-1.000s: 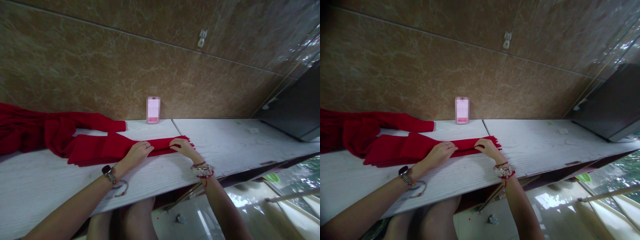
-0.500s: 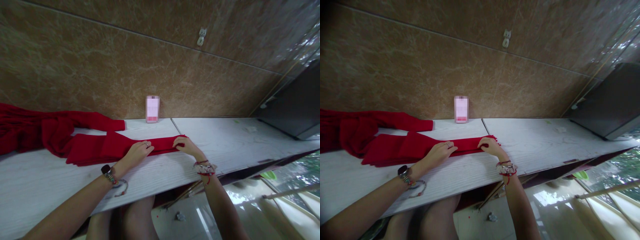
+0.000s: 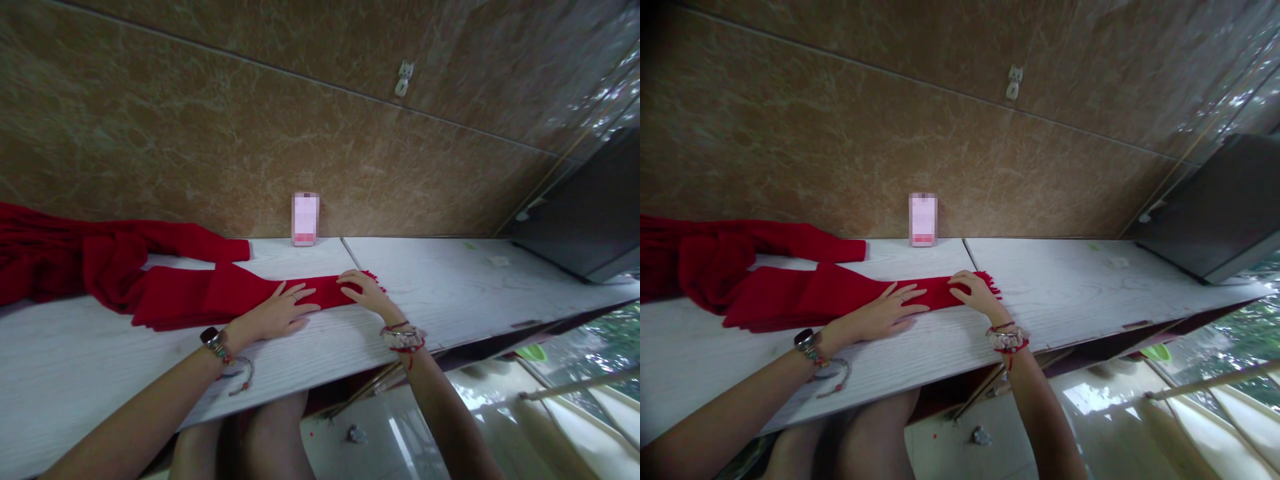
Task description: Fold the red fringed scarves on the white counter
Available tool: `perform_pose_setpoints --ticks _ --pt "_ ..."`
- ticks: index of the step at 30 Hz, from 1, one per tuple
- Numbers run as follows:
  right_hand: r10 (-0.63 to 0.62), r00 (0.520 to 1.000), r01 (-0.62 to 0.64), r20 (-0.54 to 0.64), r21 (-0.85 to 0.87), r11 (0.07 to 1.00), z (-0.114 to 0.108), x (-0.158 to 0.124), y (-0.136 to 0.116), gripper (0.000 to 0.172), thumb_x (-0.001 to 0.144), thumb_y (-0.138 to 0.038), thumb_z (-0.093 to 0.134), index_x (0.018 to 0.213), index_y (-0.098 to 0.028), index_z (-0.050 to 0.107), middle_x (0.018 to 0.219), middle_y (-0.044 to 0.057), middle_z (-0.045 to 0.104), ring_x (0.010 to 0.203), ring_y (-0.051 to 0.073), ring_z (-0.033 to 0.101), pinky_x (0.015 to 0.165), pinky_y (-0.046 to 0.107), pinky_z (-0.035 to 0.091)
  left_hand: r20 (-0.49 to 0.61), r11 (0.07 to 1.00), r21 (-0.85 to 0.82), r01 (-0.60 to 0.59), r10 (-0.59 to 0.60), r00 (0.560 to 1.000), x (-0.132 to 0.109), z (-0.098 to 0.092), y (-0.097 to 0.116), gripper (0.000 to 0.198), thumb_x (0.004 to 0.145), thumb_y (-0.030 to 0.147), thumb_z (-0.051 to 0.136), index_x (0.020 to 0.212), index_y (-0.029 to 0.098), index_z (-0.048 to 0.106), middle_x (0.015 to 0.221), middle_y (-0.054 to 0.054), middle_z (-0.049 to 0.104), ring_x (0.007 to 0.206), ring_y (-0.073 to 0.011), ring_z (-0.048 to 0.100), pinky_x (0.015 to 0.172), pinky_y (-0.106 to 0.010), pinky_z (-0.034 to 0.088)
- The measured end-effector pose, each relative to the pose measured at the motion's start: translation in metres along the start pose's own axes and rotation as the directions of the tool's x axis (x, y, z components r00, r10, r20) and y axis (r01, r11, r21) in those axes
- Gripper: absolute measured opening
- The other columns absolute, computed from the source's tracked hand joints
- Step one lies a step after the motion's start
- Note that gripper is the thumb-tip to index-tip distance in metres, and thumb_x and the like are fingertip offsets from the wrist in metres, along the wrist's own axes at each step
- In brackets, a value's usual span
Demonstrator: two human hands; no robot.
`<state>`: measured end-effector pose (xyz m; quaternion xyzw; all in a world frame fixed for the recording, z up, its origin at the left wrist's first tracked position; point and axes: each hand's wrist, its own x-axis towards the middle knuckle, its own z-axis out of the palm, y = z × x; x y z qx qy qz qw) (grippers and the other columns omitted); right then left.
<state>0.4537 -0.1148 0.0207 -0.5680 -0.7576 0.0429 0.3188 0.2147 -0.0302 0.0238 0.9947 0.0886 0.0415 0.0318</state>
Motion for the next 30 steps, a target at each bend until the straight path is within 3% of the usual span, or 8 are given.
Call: perform_pose_setpoints --ticks 2,6,12,15,18,21,24,30 --pt "0.014 1.0 -0.014 -0.004 -0.12 0.993 0.009 0.002 -0.006 0.033 0.083 -0.029 0.047 0.112 -0.016 0.055 0.114 0.012 0.056 0.109 0.02 0.049 0.094 0.04 0.038 0.05 1.0 -0.013 0.009 -0.009 0.999 0.0 0.001 0.0 0.041 0.088 0.039 0.037 0.129 0.033 0.037 0.141 -0.007 0.029 0.129 -0.0276 0.019 0.099 -0.056 0.014" --pt "0.056 0.987 -0.001 0.151 -0.341 0.94 0.021 0.001 -0.009 0.043 0.085 -0.036 0.042 0.126 -0.021 0.043 0.131 0.011 0.044 0.122 0.025 0.036 0.099 0.049 0.03 0.107 0.999 -0.012 0.052 -0.05 0.993 0.0 0.0 0.002 0.047 0.087 0.048 0.034 0.132 0.036 0.03 0.144 -0.007 0.02 0.131 -0.0334 0.01 0.097 -0.062 0.012" --pt "0.307 0.936 -0.168 0.173 -0.547 0.82 0.008 -0.01 0.007 0.04 0.089 -0.026 0.033 0.129 -0.027 0.039 0.135 0.007 0.04 0.124 0.027 0.033 0.094 0.058 0.03 0.162 0.995 -0.042 0.086 -0.079 0.984 0.002 -0.005 0.005 0.049 0.086 0.053 0.032 0.133 0.037 0.029 0.145 -0.006 0.015 0.13 -0.0372 0.005 0.095 -0.064 0.009" --pt "0.407 0.912 -0.316 0.036 -0.569 0.759 -0.001 -0.01 0.011 0.041 0.087 -0.016 0.032 0.125 -0.022 0.045 0.132 0.01 0.044 0.123 0.026 0.035 0.096 0.055 0.029 0.161 0.994 -0.06 0.089 -0.078 0.984 0.001 -0.005 0.005 0.049 0.086 0.053 0.032 0.132 0.037 0.03 0.145 -0.006 0.016 0.13 -0.0368 0.005 0.096 -0.063 0.008" --pt "0.335 0.936 -0.339 -0.104 -0.512 0.789 0.0 -0.004 0.006 0.041 0.085 -0.013 0.031 0.123 -0.018 0.046 0.131 0.011 0.044 0.125 0.022 0.033 0.102 0.05 0.023 0.15 0.993 -0.079 0.089 -0.076 0.986 0.0 -0.004 0.003 0.048 0.086 0.051 0.034 0.131 0.037 0.032 0.145 -0.006 0.017 0.13 -0.0369 0.006 0.096 -0.063 0.008" --pt "0.176 0.984 -0.16 -0.005 -0.439 0.884 0.011 0.004 -0.006 0.039 0.088 -0.021 0.032 0.125 -0.021 0.045 0.133 0.008 0.042 0.125 0.02 0.033 0.102 0.046 0.025 0.136 0.993 -0.078 0.084 -0.073 0.988 0.0 -0.001 0.002 0.048 0.085 0.052 0.034 0.131 0.037 0.032 0.145 -0.006 0.017 0.13 -0.0372 0.006 0.096 -0.063 0.008" --pt "0.132 0.98 -0.057 0.147 -0.426 0.903 0.022 0.005 -0.011 0.039 0.089 -0.026 0.032 0.127 -0.022 0.043 0.132 0.008 0.043 0.123 0.021 0.036 0.099 0.047 0.029 0.135 0.994 -0.068 0.08 -0.071 0.988 0.001 0.001 0.002 0.049 0.085 0.052 0.034 0.132 0.037 0.032 0.145 -0.006 0.017 0.13 -0.0377 0.006 0.096 -0.063 0.007" --pt "0.409 0.912 -0.342 0.033 -0.489 0.803 0.011 -0.008 0.016 0.039 0.088 -0.022 0.03 0.124 -0.025 0.045 0.131 0.007 0.045 0.121 0.026 0.039 0.095 0.061 0.026 0.126 0.994 -0.078 0.077 -0.067 0.99 0.001 0.0 0.002 0.048 0.085 0.051 0.035 0.131 0.038 0.031 0.145 -0.005 0.018 0.13 -0.0375 0.007 0.095 -0.064 0.007"
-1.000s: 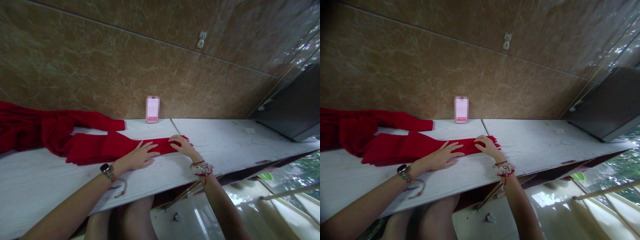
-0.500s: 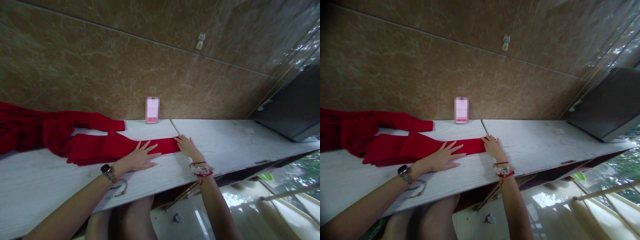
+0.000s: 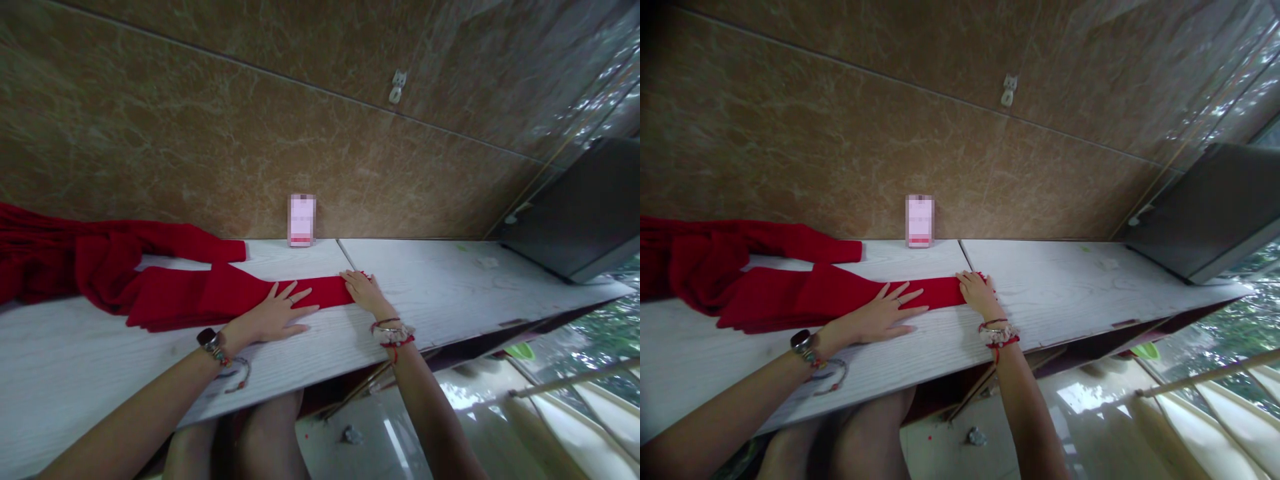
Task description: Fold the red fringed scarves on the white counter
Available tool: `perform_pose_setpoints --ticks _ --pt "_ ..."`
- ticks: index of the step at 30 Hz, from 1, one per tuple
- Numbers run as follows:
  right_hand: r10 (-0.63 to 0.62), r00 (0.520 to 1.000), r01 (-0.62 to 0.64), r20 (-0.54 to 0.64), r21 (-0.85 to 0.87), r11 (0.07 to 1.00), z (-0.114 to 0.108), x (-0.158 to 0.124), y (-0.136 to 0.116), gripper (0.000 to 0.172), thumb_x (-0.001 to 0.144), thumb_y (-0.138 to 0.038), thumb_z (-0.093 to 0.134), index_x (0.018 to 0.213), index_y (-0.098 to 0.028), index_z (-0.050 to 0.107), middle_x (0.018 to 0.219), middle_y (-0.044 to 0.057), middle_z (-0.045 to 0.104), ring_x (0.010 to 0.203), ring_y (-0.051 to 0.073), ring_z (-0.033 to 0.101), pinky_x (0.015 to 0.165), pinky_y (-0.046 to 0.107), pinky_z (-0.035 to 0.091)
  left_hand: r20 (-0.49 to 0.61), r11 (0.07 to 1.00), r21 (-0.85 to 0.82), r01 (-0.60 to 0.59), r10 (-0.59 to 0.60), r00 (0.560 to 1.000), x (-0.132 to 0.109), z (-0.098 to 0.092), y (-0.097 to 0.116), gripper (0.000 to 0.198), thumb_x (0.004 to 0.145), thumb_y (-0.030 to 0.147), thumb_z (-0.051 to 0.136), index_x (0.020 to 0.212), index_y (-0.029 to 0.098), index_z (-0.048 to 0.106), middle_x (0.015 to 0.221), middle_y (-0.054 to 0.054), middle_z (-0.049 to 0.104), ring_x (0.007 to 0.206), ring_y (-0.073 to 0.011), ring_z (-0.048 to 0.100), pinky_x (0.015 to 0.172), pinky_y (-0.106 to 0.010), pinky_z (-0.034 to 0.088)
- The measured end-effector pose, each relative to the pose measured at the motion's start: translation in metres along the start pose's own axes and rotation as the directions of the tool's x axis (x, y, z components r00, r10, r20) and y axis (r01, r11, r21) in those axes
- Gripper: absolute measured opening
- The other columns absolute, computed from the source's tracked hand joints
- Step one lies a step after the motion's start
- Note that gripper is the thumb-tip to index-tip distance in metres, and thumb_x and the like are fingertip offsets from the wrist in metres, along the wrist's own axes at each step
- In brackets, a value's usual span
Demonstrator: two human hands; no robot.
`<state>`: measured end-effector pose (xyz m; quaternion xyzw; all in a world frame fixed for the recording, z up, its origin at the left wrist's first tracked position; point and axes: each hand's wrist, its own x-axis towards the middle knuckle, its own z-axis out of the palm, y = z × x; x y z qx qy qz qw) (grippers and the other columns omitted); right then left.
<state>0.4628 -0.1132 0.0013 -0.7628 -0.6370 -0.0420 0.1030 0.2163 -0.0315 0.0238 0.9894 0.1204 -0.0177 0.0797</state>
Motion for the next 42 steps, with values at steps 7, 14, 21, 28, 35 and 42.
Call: perform_pose_setpoints --ticks 7,14,21,28,35,42 --pt "0.298 0.905 -0.278 -0.303 0.108 0.954 -0.002 0.005 0.029 0.038 0.082 -0.015 0.033 0.113 -0.021 0.055 0.121 0.009 0.055 0.118 0.027 0.042 0.096 0.061 0.025 -0.003 1.0 0.013 -0.005 0.005 1.0 -0.001 -0.002 0.001 0.048 0.086 0.051 0.034 0.132 0.036 0.031 0.144 -0.007 0.019 0.13 -0.0373 0.008 0.095 -0.063 0.007" --pt "-0.285 0.938 0.316 -0.195 0.155 0.936 0.006 0.013 -0.022 0.036 0.086 -0.023 0.035 0.118 -0.018 0.051 0.127 0.008 0.05 0.121 0.021 0.039 0.1 0.043 0.032 -0.048 0.998 0.062 -0.02 0.023 0.999 -0.002 0.002 -0.001 0.049 0.085 0.054 0.032 0.13 0.035 0.035 0.143 -0.008 0.024 0.129 -0.0378 0.014 0.095 -0.062 0.014" --pt "-0.35 0.928 0.367 -0.129 0.138 0.92 0.005 0.012 -0.029 0.036 0.088 -0.025 0.036 0.118 -0.013 0.051 0.119 0.012 0.055 0.112 0.019 0.048 0.098 0.039 0.036 -0.149 0.972 0.205 -0.117 0.149 0.977 -0.009 -0.01 0.001 0.042 0.088 0.045 0.036 0.123 0.025 0.047 0.128 -0.009 0.048 0.119 -0.0255 0.04 0.096 -0.042 0.029" --pt "-0.363 0.919 0.384 -0.157 0.138 0.913 0.006 0.013 -0.027 0.036 0.088 -0.027 0.035 0.116 -0.013 0.053 0.117 0.012 0.057 0.109 0.019 0.051 0.096 0.038 0.038 -0.445 0.995 0.073 0.07 -0.03 0.895 -0.076 -0.037 -0.047 0.04 0.089 0.039 0.031 0.118 0.021 0.052 0.131 -0.008 0.044 0.119 -0.0213 0.038 0.099 -0.037 0.029" --pt "-0.37 0.917 0.388 -0.149 0.119 0.914 0.007 0.012 -0.026 0.037 0.087 -0.026 0.033 0.116 -0.014 0.053 0.117 0.01 0.058 0.109 0.021 0.051 0.097 0.041 0.038 -0.404 0.904 -0.121 0.409 -0.422 0.812 -0.156 -0.018 -0.103 0.069 0.078 0.056 0.039 0.134 0.017 0.029 0.136 -0.013 0.034 0.123 -0.0284 0.032 0.1 -0.043 0.027" --pt "-0.369 0.92 0.388 -0.133 0.161 0.907 0.003 0.006 -0.007 0.037 0.085 -0.026 0.035 0.113 -0.012 0.055 0.115 0.013 0.059 0.107 0.022 0.053 0.096 0.041 0.039 -0.299 0.92 -0.15 0.361 -0.391 0.871 -0.149 -0.025 -0.087 0.084 0.064 0.057 0.058 0.133 0.017 0.031 0.134 -0.014 0.036 0.12 -0.0304 0.034 0.101 -0.043 0.026"
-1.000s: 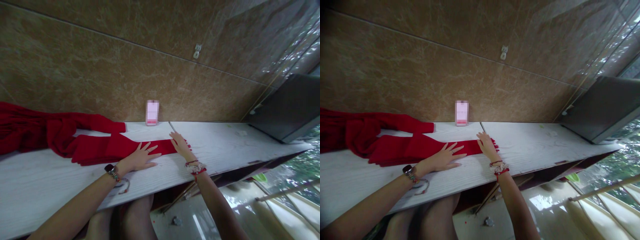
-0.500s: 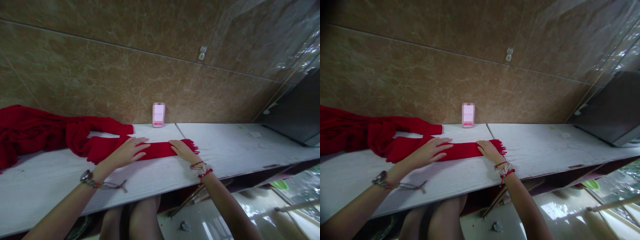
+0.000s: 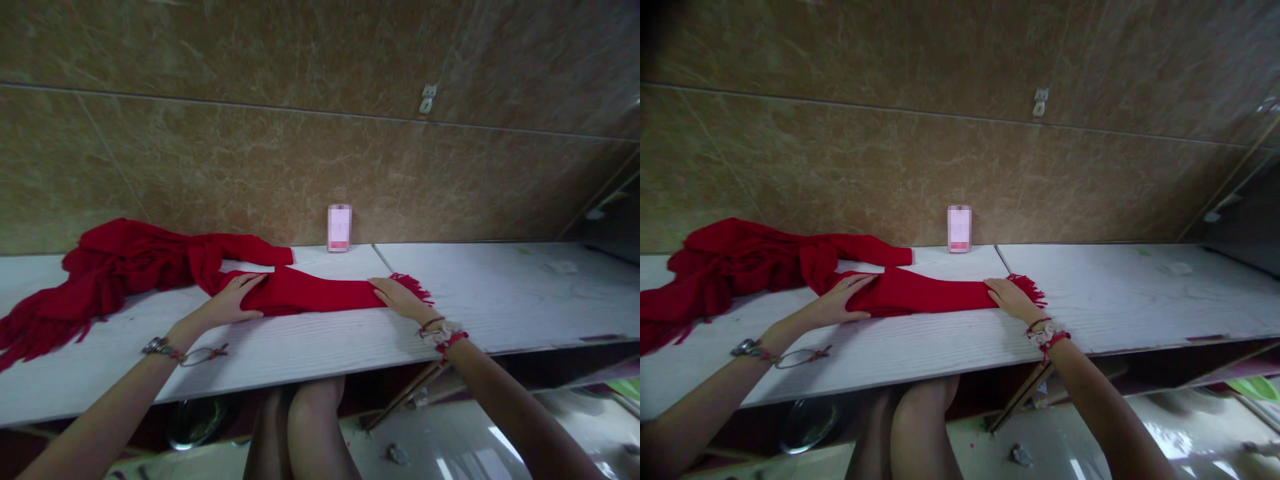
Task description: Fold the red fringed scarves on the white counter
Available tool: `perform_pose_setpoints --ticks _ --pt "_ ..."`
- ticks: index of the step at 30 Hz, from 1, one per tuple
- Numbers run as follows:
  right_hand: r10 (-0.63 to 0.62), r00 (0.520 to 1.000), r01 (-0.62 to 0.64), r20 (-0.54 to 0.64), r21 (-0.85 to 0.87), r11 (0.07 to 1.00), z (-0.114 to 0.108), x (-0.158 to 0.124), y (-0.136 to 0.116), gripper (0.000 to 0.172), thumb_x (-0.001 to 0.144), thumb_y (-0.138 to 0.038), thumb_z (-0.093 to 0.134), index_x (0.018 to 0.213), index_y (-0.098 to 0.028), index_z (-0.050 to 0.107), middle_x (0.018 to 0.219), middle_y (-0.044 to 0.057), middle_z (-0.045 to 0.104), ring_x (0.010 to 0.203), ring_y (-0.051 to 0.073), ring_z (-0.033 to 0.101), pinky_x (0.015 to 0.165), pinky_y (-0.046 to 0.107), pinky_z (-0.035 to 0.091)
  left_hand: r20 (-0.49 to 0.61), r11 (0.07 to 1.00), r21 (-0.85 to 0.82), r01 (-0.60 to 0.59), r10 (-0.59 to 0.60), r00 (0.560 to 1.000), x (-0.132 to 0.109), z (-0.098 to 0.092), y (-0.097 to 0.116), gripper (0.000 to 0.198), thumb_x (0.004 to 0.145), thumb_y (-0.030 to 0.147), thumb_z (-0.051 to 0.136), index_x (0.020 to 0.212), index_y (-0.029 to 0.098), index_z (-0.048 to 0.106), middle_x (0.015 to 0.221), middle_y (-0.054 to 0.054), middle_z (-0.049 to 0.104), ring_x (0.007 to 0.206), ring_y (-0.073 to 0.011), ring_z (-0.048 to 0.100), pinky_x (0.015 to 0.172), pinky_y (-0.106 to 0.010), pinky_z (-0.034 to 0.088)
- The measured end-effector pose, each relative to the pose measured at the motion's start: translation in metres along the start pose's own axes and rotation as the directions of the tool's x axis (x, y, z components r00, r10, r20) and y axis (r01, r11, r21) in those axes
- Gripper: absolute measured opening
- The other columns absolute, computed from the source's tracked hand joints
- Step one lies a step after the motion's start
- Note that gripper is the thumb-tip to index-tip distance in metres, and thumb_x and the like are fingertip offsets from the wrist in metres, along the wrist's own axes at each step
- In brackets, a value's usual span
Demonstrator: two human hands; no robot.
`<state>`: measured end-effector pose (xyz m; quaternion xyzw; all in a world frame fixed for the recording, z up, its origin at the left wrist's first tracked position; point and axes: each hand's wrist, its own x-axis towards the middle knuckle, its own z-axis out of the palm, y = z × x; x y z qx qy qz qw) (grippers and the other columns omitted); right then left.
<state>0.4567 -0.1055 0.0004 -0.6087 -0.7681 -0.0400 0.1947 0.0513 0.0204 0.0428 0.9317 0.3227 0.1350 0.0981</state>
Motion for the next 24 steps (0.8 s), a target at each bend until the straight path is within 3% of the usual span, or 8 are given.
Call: perform_pose_setpoints --ticks 4,8,12,15,18,21,24 --pt "0.027 0.999 -0.027 0.042 -0.012 1.0 -0.013 -0.012 0.03 0.037 0.084 -0.025 0.035 0.114 -0.013 0.054 0.117 0.012 0.057 0.109 0.022 0.051 0.097 0.042 0.039 -0.054 0.967 -0.254 0.014 -0.029 0.998 0.005 -0.001 0.012 0.078 0.069 0.054 0.053 0.133 0.018 0.029 0.139 -0.012 0.028 0.124 -0.0277 0.03 0.101 -0.04 0.027" --pt "0.051 0.995 -0.045 0.087 -0.066 0.997 -0.024 -0.005 0.046 0.033 0.081 -0.024 0.04 0.109 -0.017 0.058 0.12 0.012 0.055 0.114 0.025 0.047 0.097 0.048 0.035 -0.075 0.801 -0.584 0.133 -0.216 0.973 0.012 0.006 0.007 0.062 0.077 0.047 0.04 0.129 0.015 0.034 0.127 -0.015 0.043 0.11 -0.0242 0.047 0.09 -0.039 0.039" --pt "0.026 0.999 -0.024 -0.02 0.082 0.996 -0.022 0.03 0.011 0.046 0.083 -0.035 0.041 0.124 -0.016 0.044 0.131 0.013 0.044 0.122 0.023 0.038 0.102 0.045 0.03 -0.022 0.713 -0.687 0.138 -0.21 0.977 0.018 0.015 0.003 0.065 0.066 0.037 0.057 0.124 0.014 0.04 0.115 -0.013 0.054 0.102 -0.0236 0.053 0.086 -0.037 0.042" --pt "-0.082 0.994 0.096 -0.069 0.238 0.967 -0.009 0.059 -0.034 0.057 0.084 -0.042 0.039 0.135 -0.019 0.028 0.138 0.009 0.034 0.127 0.02 0.03 0.105 0.042 0.025 0.0 0.627 -0.77 0.117 -0.184 0.983 0.02 0.016 0.007 0.072 0.065 0.031 0.061 0.13 0.016 0.032 0.116 -0.012 0.054 0.103 -0.0222 0.053 0.083 -0.033 0.043" --pt "-0.18 0.982 0.19 -0.062 0.329 0.925 0.008 0.077 -0.065 0.061 0.084 -0.045 0.038 0.137 -0.019 0.022 0.141 0.009 0.028 0.129 0.02 0.024 0.107 0.042 0.021 0.053 0.508 -0.84 0.187 -0.267 0.962 0.02 0.012 0.011 0.075 0.068 0.032 0.062 0.133 0.019 0.026 0.107 -0.009 0.058 0.092 -0.0181 0.057 0.074 -0.029 0.047" --pt "-0.196 0.98 0.196 -0.04 0.404 0.893 0.025 0.08 -0.075 0.063 0.084 -0.045 0.039 0.138 -0.019 0.02 0.142 0.01 0.027 0.13 0.02 0.023 0.107 0.041 0.02 0.104 0.421 -0.864 0.276 -0.389 0.916 0.022 0.009 0.016 0.071 0.069 0.032 0.063 0.131 0.021 0.029 0.098 -0.005 0.06 0.079 -0.0146 0.059 0.061 -0.024 0.047" --pt "-0.158 0.986 0.162 -0.048 0.47 0.867 0.035 0.076 -0.072 0.063 0.084 -0.045 0.039 0.138 -0.018 0.02 0.14 0.011 0.029 0.129 0.02 0.026 0.107 0.041 0.021 0.12 0.384 -0.871 0.307 -0.439 0.89 0.024 0.007 0.02 0.059 0.069 0.029 0.064 0.123 0.021 0.041 0.094 -0.004 0.061 0.075 -0.0138 0.06 0.059 -0.023 0.047"
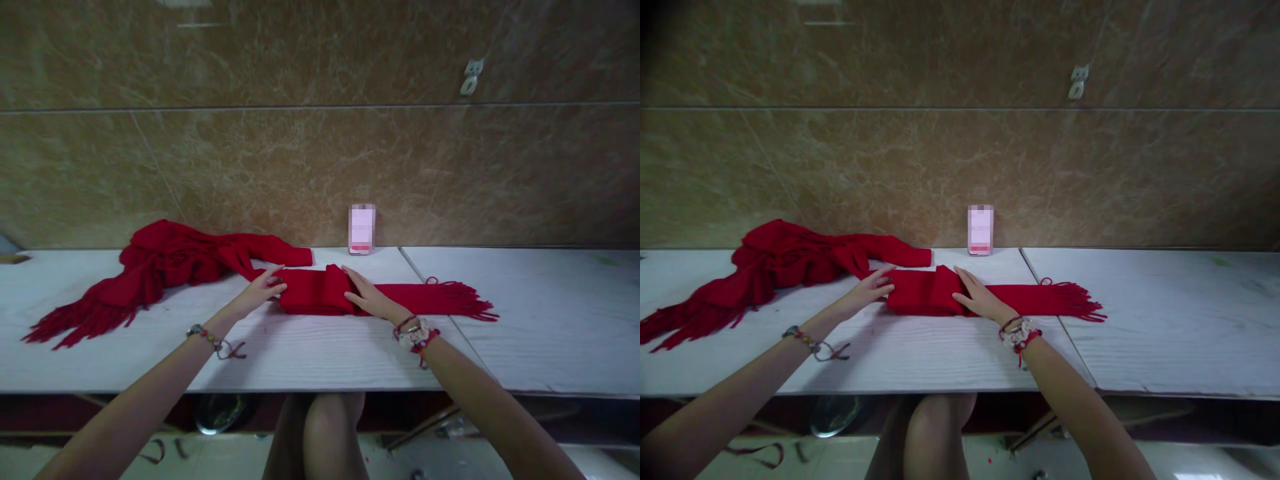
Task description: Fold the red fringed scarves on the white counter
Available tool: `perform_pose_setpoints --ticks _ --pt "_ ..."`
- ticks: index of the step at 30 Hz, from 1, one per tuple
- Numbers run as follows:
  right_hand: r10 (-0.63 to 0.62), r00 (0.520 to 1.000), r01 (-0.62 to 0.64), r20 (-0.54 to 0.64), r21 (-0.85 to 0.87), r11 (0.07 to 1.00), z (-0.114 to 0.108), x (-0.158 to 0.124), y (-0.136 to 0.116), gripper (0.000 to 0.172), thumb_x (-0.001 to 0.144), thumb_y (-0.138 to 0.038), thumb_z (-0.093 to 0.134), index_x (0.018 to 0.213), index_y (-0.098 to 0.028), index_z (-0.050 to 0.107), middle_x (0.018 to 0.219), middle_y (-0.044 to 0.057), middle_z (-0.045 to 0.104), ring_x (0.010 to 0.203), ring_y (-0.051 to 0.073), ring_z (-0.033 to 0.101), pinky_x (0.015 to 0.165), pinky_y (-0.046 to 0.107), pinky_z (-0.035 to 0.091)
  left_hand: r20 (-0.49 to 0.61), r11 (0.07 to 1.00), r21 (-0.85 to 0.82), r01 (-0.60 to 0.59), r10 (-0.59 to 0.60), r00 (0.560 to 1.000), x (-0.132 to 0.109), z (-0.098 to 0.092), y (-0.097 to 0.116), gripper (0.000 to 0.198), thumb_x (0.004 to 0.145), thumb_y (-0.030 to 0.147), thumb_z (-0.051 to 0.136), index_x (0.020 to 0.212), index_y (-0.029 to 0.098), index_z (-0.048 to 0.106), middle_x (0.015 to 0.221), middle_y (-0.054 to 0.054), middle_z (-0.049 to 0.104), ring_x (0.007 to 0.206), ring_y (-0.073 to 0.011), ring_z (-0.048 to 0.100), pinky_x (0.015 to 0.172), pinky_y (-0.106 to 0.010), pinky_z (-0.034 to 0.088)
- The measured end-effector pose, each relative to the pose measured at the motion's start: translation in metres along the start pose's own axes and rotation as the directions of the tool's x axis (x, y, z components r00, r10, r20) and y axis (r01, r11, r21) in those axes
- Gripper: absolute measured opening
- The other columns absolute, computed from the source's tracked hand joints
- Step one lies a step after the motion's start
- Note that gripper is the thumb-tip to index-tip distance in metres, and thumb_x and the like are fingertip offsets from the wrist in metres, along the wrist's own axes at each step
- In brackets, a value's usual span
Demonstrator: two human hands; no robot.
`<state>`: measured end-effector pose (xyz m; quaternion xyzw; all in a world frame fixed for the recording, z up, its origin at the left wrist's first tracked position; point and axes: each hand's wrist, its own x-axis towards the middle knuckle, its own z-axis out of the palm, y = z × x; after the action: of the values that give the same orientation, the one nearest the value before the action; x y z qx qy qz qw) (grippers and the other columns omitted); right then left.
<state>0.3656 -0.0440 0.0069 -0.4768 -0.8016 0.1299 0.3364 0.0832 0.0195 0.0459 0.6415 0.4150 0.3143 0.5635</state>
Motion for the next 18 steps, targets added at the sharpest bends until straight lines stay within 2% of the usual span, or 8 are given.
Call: perform_pose_setpoints --ticks 4,7,10,14,18 --pt "0.01 0.999 -0.008 -0.043 0.052 0.999 0.001 -0.003 0.006 0.06 0.084 -0.043 0.042 0.136 -0.019 0.025 0.137 0.011 0.035 0.126 0.02 0.031 0.106 0.041 0.022 0.031 0.994 -0.105 0.035 -0.032 0.999 -0.003 0.002 0.004 0.029 0.078 0.034 0.054 0.101 0.016 0.056 0.091 -0.005 0.064 0.078 -0.0156 0.061 0.064 -0.026 0.048" --pt "0.024 0.997 -0.018 -0.069 0.094 0.995 0.002 -0.002 0.007 0.059 0.083 -0.04 0.044 0.135 -0.02 0.026 0.135 0.011 0.038 0.124 0.02 0.035 0.105 0.041 0.025 0.039 0.987 -0.137 0.082 -0.077 0.996 -0.008 0.002 0.009 0.019 0.075 0.024 0.058 0.092 0.017 0.058 0.094 -0.005 0.065 0.083 -0.017 0.061 0.069 -0.028 0.048" --pt "0.041 0.996 -0.03 -0.082 0.129 0.991 0.002 -0.001 0.007 0.058 0.082 -0.038 0.046 0.134 -0.019 0.028 0.132 0.012 0.041 0.12 0.02 0.04 0.102 0.041 0.03 0.046 0.969 -0.178 0.171 -0.165 0.985 -0.01 0.005 0.016 0.017 0.07 0.015 0.061 0.087 0.017 0.058 0.091 -0.005 0.065 0.079 -0.0165 0.062 0.068 -0.029 0.048" --pt "0.052 0.995 -0.04 -0.085 0.14 0.989 0.001 -0.002 0.006 0.055 0.081 -0.037 0.046 0.132 -0.021 0.032 0.129 0.011 0.044 0.117 0.02 0.043 0.1 0.04 0.033 0.022 0.934 -0.256 0.251 -0.254 0.967 -0.007 0.012 0.024 0.02 0.068 0.007 0.061 0.085 0.018 0.057 0.078 -0.001 0.066 0.06 -0.0107 0.061 0.059 -0.024 0.049" --pt "0.047 0.994 -0.035 -0.097 0.126 0.991 0.0 -0.002 0.007 0.052 0.082 -0.036 0.046 0.129 -0.018 0.036 0.126 0.013 0.046 0.116 0.02 0.044 0.1 0.04 0.033 -0.011 0.917 -0.222 0.331 -0.341 0.94 -0.003 0.015 0.026 0.021 0.071 0.006 0.06 0.088 0.017 0.057 0.072 -0.001 0.065 0.049 -0.0084 0.057 0.052 -0.022 0.047"
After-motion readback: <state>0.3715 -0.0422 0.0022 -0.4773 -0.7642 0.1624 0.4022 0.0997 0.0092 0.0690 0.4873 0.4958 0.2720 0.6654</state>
